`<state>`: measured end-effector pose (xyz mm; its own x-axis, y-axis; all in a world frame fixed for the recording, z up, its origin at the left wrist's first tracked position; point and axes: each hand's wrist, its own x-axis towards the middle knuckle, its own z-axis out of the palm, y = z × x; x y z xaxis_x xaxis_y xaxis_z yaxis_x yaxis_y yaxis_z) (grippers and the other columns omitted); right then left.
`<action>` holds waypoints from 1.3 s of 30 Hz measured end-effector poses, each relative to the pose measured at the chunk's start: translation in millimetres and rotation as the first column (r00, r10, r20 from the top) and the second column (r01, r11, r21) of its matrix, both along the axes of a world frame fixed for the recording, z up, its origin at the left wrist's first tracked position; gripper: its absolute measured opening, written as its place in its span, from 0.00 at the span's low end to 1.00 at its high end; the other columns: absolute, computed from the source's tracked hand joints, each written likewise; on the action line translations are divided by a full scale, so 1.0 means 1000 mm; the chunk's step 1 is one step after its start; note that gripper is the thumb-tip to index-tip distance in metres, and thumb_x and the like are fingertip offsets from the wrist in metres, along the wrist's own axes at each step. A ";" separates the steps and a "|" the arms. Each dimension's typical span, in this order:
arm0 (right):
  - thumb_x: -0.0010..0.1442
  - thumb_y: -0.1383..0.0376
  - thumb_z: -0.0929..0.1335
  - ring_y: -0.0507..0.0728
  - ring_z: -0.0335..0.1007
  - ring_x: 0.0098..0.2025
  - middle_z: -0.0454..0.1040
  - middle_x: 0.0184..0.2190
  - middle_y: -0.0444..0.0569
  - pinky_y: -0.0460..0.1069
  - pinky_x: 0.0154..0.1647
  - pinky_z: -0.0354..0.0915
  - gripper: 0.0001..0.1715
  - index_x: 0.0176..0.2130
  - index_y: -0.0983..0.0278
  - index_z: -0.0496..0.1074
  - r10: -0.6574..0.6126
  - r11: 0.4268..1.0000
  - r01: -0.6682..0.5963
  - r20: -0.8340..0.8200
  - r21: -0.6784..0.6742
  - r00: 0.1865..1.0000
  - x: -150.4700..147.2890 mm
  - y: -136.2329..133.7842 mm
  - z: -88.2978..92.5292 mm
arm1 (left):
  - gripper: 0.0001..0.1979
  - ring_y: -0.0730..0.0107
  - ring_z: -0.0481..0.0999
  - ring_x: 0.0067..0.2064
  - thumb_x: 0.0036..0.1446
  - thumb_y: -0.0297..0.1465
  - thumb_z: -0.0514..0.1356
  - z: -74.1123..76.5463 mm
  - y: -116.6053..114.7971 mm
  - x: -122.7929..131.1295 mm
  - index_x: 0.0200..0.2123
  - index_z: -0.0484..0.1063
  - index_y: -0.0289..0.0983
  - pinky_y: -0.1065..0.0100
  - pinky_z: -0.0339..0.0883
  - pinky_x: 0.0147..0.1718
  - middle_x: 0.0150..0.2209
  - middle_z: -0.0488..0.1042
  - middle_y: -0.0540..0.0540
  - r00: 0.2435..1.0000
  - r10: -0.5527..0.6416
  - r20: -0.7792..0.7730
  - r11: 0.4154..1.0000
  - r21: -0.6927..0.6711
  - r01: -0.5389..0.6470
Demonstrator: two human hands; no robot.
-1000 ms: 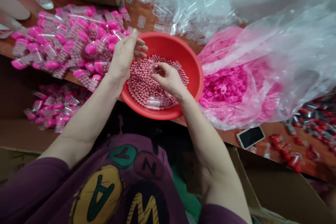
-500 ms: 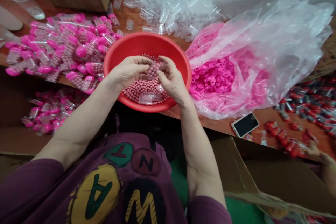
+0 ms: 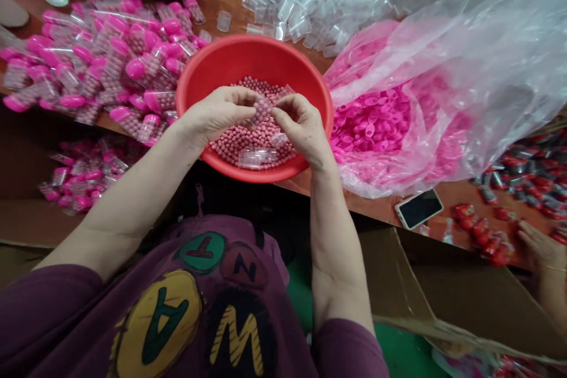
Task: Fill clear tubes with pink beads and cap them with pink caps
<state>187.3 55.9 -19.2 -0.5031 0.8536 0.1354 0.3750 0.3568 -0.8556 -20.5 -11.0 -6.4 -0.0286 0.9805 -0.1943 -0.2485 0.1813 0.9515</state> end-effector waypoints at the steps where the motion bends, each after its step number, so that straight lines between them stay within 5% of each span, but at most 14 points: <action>1: 0.68 0.37 0.74 0.58 0.79 0.41 0.81 0.39 0.47 0.56 0.44 0.79 0.27 0.43 0.56 0.76 -0.021 1.000 0.022 -0.004 0.023 1.000 0.001 0.001 -0.003 | 0.13 0.66 0.84 0.40 0.53 0.14 0.65 -0.001 0.001 0.000 0.37 0.81 0.35 0.60 0.81 0.49 0.34 0.81 0.45 1.000 0.006 -0.006 1.000 0.004 -0.006; 8: 0.79 0.41 0.62 0.63 0.79 0.56 0.82 0.51 0.52 0.62 0.60 0.76 0.26 0.53 0.56 0.74 -0.204 0.958 0.180 0.090 0.223 0.975 0.002 -0.007 0.000 | 0.09 0.53 0.86 0.54 0.60 0.28 0.68 0.003 -0.003 -0.011 0.45 0.84 0.38 0.51 0.84 0.55 0.46 0.87 0.41 0.985 -0.102 0.138 0.994 0.044 0.097; 13: 0.81 0.42 0.61 0.61 0.75 0.57 0.83 0.50 0.53 0.60 0.61 0.72 0.23 0.57 0.53 0.72 -0.432 0.884 0.370 0.194 0.287 0.881 0.086 0.007 0.008 | 0.09 0.37 0.75 0.71 0.68 0.42 0.67 0.007 -0.007 -0.017 0.37 0.85 0.46 0.32 0.63 0.78 0.48 0.90 0.47 0.991 -0.060 0.124 0.998 -0.014 0.062; 16: 0.79 0.52 0.65 0.61 0.77 0.49 0.84 0.44 0.52 0.62 0.58 0.73 0.16 0.46 0.58 0.76 -0.508 0.856 0.438 0.288 0.275 0.812 0.143 0.006 -0.005 | 0.11 0.34 0.70 0.75 0.69 0.45 0.67 0.008 -0.008 -0.019 0.37 0.86 0.49 0.30 0.55 0.81 0.48 0.90 0.52 0.995 -0.045 0.087 0.997 -0.059 0.051; 19: 0.73 0.60 0.68 0.64 0.80 0.49 0.85 0.46 0.55 0.64 0.59 0.75 0.11 0.46 0.62 0.80 -0.475 0.880 0.386 0.485 0.278 0.734 0.161 -0.002 -0.030 | 0.11 0.30 0.68 0.76 0.66 0.49 0.69 0.010 -0.009 -0.018 0.39 0.86 0.50 0.25 0.54 0.80 0.50 0.90 0.51 0.998 -0.049 0.030 0.997 -0.062 0.051; 25: 0.74 0.60 0.68 0.70 0.76 0.60 0.83 0.56 0.62 0.69 0.66 0.72 0.18 0.57 0.63 0.81 -0.485 0.872 0.278 0.639 0.402 0.597 0.144 0.008 -0.078 | 0.04 0.33 0.72 0.72 0.60 0.43 0.71 0.014 -0.008 -0.011 0.37 0.84 0.53 0.29 0.69 0.72 0.44 0.89 0.47 0.999 -0.037 0.011 0.999 -0.028 0.037; 28: 0.77 0.54 0.66 0.68 0.78 0.58 0.83 0.53 0.59 0.68 0.65 0.74 0.19 0.54 0.62 0.81 -0.599 0.786 0.388 0.434 0.482 0.673 0.152 0.022 -0.079 | 0.08 0.52 0.81 0.54 0.57 0.30 0.72 0.012 -0.008 -0.008 0.40 0.85 0.47 0.46 0.79 0.61 0.41 0.86 0.48 0.992 -0.027 0.122 1.000 -0.006 0.028; 31: 0.78 0.41 0.64 0.65 0.81 0.53 0.80 0.53 0.57 0.64 0.54 0.79 0.29 0.59 0.59 0.76 -0.578 0.734 0.485 0.064 0.476 0.813 0.142 0.029 -0.056 | 0.12 0.66 0.80 0.43 0.56 0.23 0.70 0.010 -0.009 -0.006 0.43 0.85 0.41 0.61 0.79 0.48 0.40 0.84 0.49 0.978 -0.039 0.205 0.999 0.001 0.040; 33: 0.75 0.35 0.66 0.61 0.82 0.48 0.79 0.53 0.54 0.58 0.46 0.80 0.33 0.62 0.55 0.72 -0.435 0.814 0.442 -0.110 0.377 0.894 0.113 0.028 -0.033 | 0.12 0.69 0.81 0.39 0.58 0.21 0.69 0.010 -0.010 -0.005 0.45 0.84 0.38 0.65 0.77 0.41 0.39 0.84 0.48 0.977 -0.066 0.203 0.998 -0.009 0.069; 36: 0.73 0.34 0.70 0.57 0.81 0.43 0.80 0.49 0.50 0.53 0.43 0.80 0.35 0.63 0.53 0.70 -0.162 0.955 0.211 -0.227 0.210 0.960 0.049 0.017 -0.006 | 0.13 0.72 0.80 0.35 0.59 0.21 0.70 0.009 -0.012 -0.002 0.47 0.84 0.36 0.70 0.74 0.36 0.40 0.83 0.47 0.977 -0.081 0.195 0.996 -0.014 0.086; 39: 0.74 0.33 0.68 0.56 0.81 0.45 0.81 0.47 0.47 0.53 0.45 0.82 0.32 0.56 0.54 0.74 -0.017 0.985 0.058 -0.240 0.164 0.971 -0.006 0.005 0.000 | 0.12 0.75 0.80 0.34 0.60 0.22 0.71 0.003 -0.009 0.001 0.47 0.84 0.35 0.73 0.73 0.35 0.41 0.84 0.47 0.970 -0.075 0.232 0.997 0.003 0.076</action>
<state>180.9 61.0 -19.1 -0.4070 0.8259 0.3901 0.1847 0.4927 -0.8504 -19.5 -20.4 -3.1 0.0922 0.9769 -0.1928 -0.4476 0.2137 0.8683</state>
